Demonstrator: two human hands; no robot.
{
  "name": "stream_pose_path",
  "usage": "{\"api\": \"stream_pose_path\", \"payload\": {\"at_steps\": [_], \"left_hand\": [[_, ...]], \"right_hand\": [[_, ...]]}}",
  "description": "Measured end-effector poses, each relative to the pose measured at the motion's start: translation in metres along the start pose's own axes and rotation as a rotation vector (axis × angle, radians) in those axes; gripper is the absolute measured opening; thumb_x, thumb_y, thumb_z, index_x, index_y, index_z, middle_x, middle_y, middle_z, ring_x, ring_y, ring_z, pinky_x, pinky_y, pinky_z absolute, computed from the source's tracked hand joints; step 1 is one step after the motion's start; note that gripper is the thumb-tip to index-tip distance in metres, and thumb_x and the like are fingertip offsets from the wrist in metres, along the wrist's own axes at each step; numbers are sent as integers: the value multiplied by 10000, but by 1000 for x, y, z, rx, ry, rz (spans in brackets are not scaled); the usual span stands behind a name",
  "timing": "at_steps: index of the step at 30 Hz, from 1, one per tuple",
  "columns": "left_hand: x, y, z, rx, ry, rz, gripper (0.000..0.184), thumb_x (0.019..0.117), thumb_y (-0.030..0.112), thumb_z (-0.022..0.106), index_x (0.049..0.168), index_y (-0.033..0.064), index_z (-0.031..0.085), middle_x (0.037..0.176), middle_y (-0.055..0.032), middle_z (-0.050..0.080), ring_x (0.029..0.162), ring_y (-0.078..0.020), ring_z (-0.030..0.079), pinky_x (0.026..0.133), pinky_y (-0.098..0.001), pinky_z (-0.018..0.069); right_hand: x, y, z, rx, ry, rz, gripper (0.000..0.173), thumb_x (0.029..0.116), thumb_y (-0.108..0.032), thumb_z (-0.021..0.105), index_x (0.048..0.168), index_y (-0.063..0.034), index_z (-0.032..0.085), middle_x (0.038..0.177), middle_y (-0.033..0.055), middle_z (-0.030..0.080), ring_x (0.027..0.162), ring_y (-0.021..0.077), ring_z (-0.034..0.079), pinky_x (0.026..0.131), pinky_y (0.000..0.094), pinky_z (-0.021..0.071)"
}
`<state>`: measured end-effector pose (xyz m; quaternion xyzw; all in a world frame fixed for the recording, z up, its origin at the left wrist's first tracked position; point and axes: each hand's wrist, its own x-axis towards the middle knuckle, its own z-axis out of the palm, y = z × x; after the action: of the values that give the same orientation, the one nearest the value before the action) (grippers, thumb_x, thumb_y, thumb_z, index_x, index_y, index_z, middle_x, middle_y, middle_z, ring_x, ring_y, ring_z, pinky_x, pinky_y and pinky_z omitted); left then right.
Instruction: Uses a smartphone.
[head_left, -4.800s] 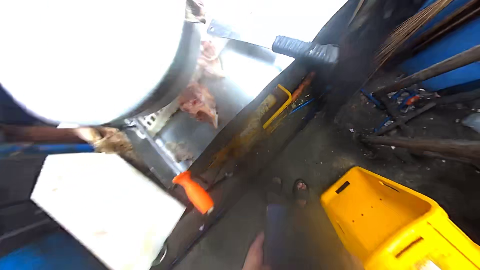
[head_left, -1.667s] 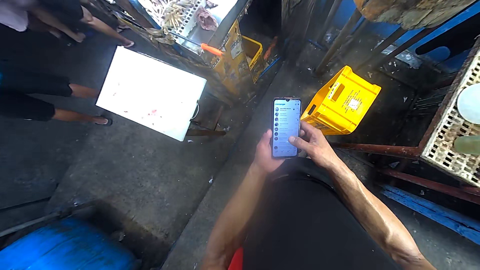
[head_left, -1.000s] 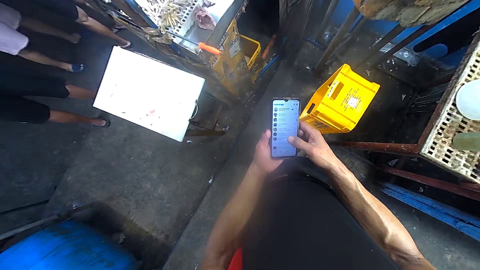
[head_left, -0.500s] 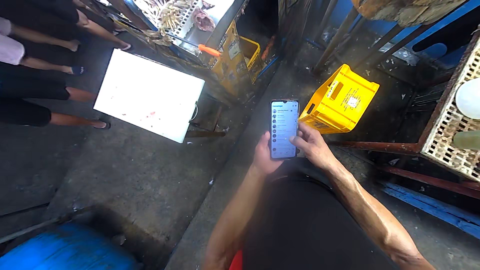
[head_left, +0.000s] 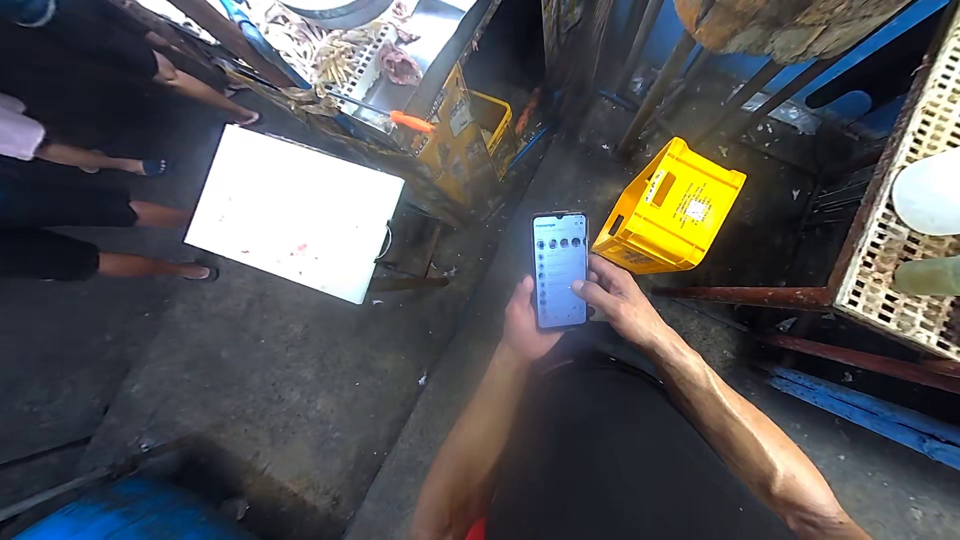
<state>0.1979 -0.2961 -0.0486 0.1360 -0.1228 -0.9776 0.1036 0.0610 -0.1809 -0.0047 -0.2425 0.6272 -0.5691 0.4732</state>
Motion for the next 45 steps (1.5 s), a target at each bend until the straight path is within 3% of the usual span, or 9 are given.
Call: {"api": "stream_pose_path", "payload": {"at_steps": [7, 36, 40, 45], "left_hand": [[1, 0, 0, 10, -17, -4, 606, 911, 579, 642, 1319, 133, 616, 1218, -171, 685, 1119, -293, 678, 960, -494, 555], [1, -3, -2, 15, -21, -6, 589, 928, 584, 616, 1324, 147, 617, 1221, -160, 685, 1124, -283, 674, 964, -493, 551], [0, -5, -1, 23, 12, -10, 587, 937, 587, 596, 1316, 140, 618, 1204, -162, 690, 1115, -282, 677, 968, -494, 549], [0, -6, 1, 17, 36, -15, 590, 919, 591, 621, 1303, 143, 623, 1198, -157, 694, 1106, -276, 682, 954, -488, 559]], "right_hand": [[0, 3, -2, 20, -7, 12, 296, 1036, -252, 510, 1256, -96, 634, 941, 71, 724, 801, 149, 698, 685, 290, 577], [-2, 5, -4, 29, -7, 13, 287, 1015, -224, 557, 1255, -86, 632, 974, 71, 733, 865, 158, 716, 767, 310, 600], [-5, 7, -6, 5, -19, -11, 327, 972, -223, 645, 1261, -70, 621, 988, 65, 741, 880, 157, 726, 788, 311, 615], [-5, 8, -7, -45, -28, -3, 423, 877, -216, 767, 1245, -85, 605, 943, 30, 721, 792, 119, 698, 717, 277, 598]]}}
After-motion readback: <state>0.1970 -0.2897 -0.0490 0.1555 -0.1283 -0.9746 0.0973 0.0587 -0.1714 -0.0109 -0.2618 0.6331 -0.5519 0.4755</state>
